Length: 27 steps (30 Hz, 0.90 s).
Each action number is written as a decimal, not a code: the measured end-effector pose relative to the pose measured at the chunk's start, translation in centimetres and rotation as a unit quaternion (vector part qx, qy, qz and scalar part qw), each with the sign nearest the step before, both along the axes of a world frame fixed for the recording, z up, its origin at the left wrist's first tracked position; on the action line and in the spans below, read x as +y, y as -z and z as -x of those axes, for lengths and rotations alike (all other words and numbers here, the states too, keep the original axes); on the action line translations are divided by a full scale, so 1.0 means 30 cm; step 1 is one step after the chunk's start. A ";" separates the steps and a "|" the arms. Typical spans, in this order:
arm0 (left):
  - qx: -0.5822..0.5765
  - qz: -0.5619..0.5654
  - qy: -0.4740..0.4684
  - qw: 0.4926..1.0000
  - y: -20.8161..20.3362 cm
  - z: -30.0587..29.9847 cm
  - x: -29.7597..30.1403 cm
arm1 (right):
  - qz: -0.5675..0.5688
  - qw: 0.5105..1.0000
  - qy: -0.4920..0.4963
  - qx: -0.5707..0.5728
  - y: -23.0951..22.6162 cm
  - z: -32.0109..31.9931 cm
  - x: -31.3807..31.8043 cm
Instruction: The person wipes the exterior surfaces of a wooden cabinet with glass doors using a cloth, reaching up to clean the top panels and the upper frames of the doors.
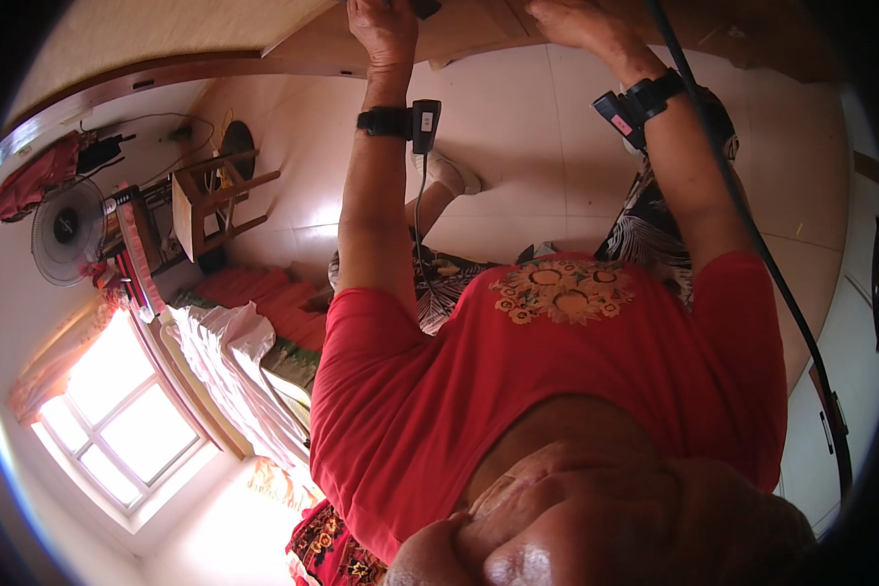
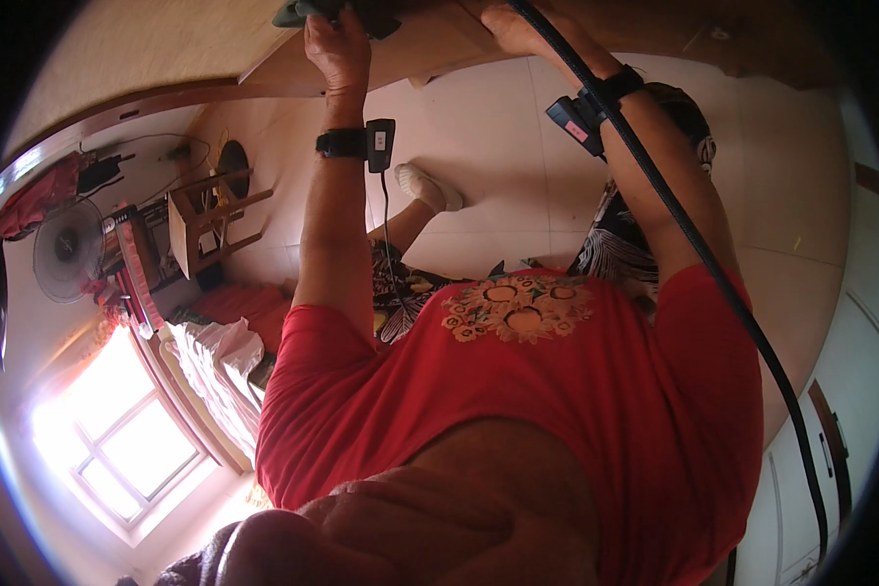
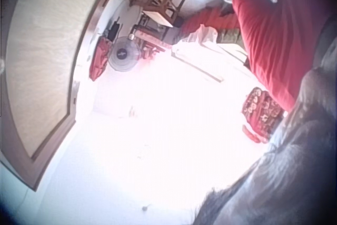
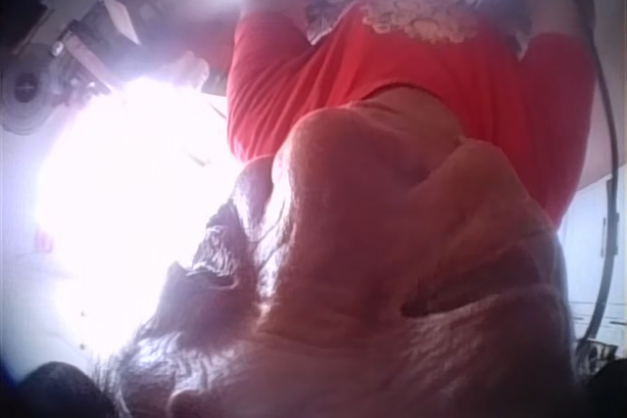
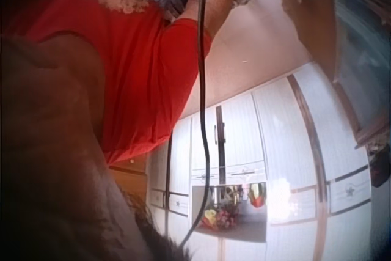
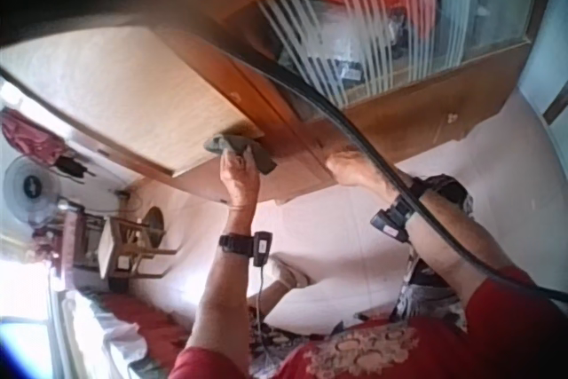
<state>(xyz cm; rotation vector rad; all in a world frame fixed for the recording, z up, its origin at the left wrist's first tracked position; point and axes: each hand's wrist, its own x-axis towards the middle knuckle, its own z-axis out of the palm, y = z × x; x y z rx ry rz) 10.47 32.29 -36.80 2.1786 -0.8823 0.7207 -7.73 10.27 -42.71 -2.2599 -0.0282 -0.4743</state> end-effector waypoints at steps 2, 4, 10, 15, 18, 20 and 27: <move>-0.081 -0.011 0.054 0.995 -0.053 0.032 -0.032 | 0.038 0.999 -0.001 0.037 0.006 0.000 -0.002; -0.148 -0.072 0.098 0.981 -0.061 0.022 -0.045 | 0.084 0.993 -0.004 0.078 -0.003 -0.007 -0.007; -0.239 -0.090 0.073 0.964 -0.044 -0.041 0.020 | 0.181 0.975 -0.018 0.130 -0.013 -0.022 -0.006; -0.209 -0.108 -0.009 0.972 0.038 -0.238 0.243 | 0.376 0.907 -0.059 0.178 -0.014 -0.036 -0.003; -0.165 -0.087 -0.082 0.979 0.042 -0.300 0.376 | 0.668 0.728 -0.030 0.155 -0.065 -0.024 0.005; -0.115 -0.088 -0.141 0.979 0.026 -0.326 0.431 | 0.825 0.564 -0.023 0.039 -0.097 -0.003 0.016; -0.130 -0.402 -0.334 0.843 0.030 -0.529 0.580 | 0.933 0.352 0.003 -0.073 -0.142 0.024 0.019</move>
